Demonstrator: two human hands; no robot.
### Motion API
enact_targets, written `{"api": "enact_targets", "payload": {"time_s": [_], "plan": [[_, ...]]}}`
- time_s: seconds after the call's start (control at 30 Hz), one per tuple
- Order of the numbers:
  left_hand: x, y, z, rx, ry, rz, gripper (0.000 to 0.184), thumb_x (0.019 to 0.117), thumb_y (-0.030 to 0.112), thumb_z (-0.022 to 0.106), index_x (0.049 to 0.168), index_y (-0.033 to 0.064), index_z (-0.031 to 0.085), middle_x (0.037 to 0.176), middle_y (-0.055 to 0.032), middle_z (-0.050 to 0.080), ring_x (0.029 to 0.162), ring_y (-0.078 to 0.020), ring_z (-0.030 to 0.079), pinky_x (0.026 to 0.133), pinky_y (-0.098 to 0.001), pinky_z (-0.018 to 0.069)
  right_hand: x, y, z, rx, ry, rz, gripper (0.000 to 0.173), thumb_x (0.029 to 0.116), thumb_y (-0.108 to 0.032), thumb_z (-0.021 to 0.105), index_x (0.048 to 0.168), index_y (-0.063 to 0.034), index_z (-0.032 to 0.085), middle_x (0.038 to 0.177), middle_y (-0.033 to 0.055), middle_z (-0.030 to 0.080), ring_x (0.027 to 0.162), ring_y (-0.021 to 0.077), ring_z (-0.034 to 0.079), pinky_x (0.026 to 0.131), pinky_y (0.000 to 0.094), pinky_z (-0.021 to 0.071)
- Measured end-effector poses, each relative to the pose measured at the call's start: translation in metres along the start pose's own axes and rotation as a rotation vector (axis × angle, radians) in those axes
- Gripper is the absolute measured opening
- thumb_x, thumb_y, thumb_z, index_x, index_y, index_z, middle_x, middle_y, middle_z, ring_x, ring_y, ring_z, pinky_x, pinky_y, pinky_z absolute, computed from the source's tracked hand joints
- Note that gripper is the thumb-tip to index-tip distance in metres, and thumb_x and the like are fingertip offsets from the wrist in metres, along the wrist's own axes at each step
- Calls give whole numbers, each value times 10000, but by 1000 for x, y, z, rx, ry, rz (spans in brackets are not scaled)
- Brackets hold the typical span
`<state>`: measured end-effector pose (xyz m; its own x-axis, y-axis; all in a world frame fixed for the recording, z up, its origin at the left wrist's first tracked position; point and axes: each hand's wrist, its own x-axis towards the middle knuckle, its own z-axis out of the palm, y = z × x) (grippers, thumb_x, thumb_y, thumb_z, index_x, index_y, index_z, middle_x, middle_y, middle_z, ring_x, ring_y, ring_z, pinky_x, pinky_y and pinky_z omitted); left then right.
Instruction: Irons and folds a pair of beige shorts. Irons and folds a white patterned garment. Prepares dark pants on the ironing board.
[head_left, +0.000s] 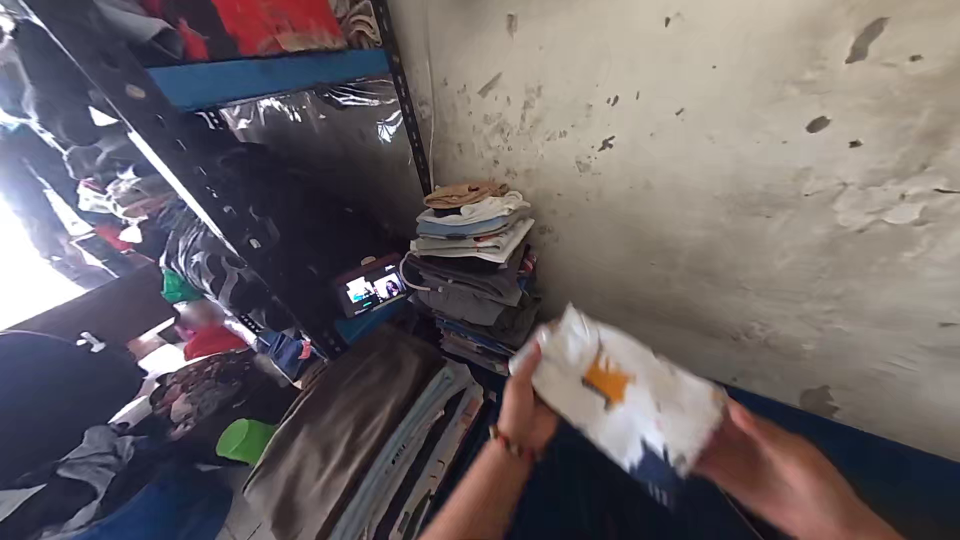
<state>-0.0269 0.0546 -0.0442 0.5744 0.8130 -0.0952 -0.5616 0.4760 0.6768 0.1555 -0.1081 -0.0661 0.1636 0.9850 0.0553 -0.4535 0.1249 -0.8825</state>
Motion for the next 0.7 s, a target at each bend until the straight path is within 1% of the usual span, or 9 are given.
{"api": "enact_targets", "payload": {"time_s": [0.03,0.1,0.17,0.33,0.43,0.5,0.6,0.67,0.7], "plan": [[20,34,18,33,-44,86,373,1122,273,291,1320,70,533,1077,-69,703,977,-162,702,860,-370,603,30,-17,19,-42,-8,-88,480,950,-536,652,1315,-225,632,1180,-4,739,1084,166,713,909,399,612],[60,94,46,101,-125,222,374,1125,316,304,1334,99,527,1115,-48,688,1009,-139,685,885,-359,590,91,-52,62,-150,101,-207,316,1020,-213,520,1335,-185,521,1099,-8,727,978,136,722,828,339,627],[103,145,68,147,-171,328,354,1124,326,322,1315,92,507,1111,-52,666,1013,-142,670,893,-370,580,153,-86,97,-206,202,-265,351,1014,-22,512,1352,-110,486,1065,29,705,913,138,717,786,332,626],[213,252,76,414,-70,402,339,1075,254,487,1346,52,506,1134,-110,659,977,-188,673,827,-382,592,317,-145,136,-302,151,-287,246,1016,-43,529,1254,21,521,1024,91,652,863,158,673,796,339,593],[279,295,22,1041,170,280,590,984,341,682,1412,-22,502,1305,-207,613,1142,-290,628,963,-463,534,380,-145,120,-663,191,-128,476,1063,-335,566,1349,43,520,1107,145,674,925,204,709,831,370,606],[286,309,-8,1370,265,212,686,966,446,692,1398,-59,519,1355,-262,585,1237,-373,588,1043,-554,478,389,-119,91,-903,403,-217,578,1060,-435,549,1351,65,551,1173,215,694,1001,291,716,889,463,580],[260,314,-27,1522,331,358,733,978,408,689,1479,-56,421,1409,-306,534,1296,-445,537,1068,-605,438,358,-24,14,-1078,647,-495,422,1099,-272,468,1252,113,551,1006,262,678,871,346,704,806,518,576],[244,314,-30,1559,371,605,727,972,338,705,1483,-81,401,1424,-322,514,1311,-436,523,1095,-571,414,319,73,-52,-1254,656,-288,404,1075,-261,543,1259,99,531,1009,294,656,898,436,682,793,611,555],[237,313,-30,1579,364,742,699,984,312,683,1482,-84,395,1439,-305,509,1317,-385,530,1109,-502,421,296,115,-84,-1330,615,-37,538,1020,-300,649,1362,92,508,1188,340,631,1095,511,634,924,684,496]]}}
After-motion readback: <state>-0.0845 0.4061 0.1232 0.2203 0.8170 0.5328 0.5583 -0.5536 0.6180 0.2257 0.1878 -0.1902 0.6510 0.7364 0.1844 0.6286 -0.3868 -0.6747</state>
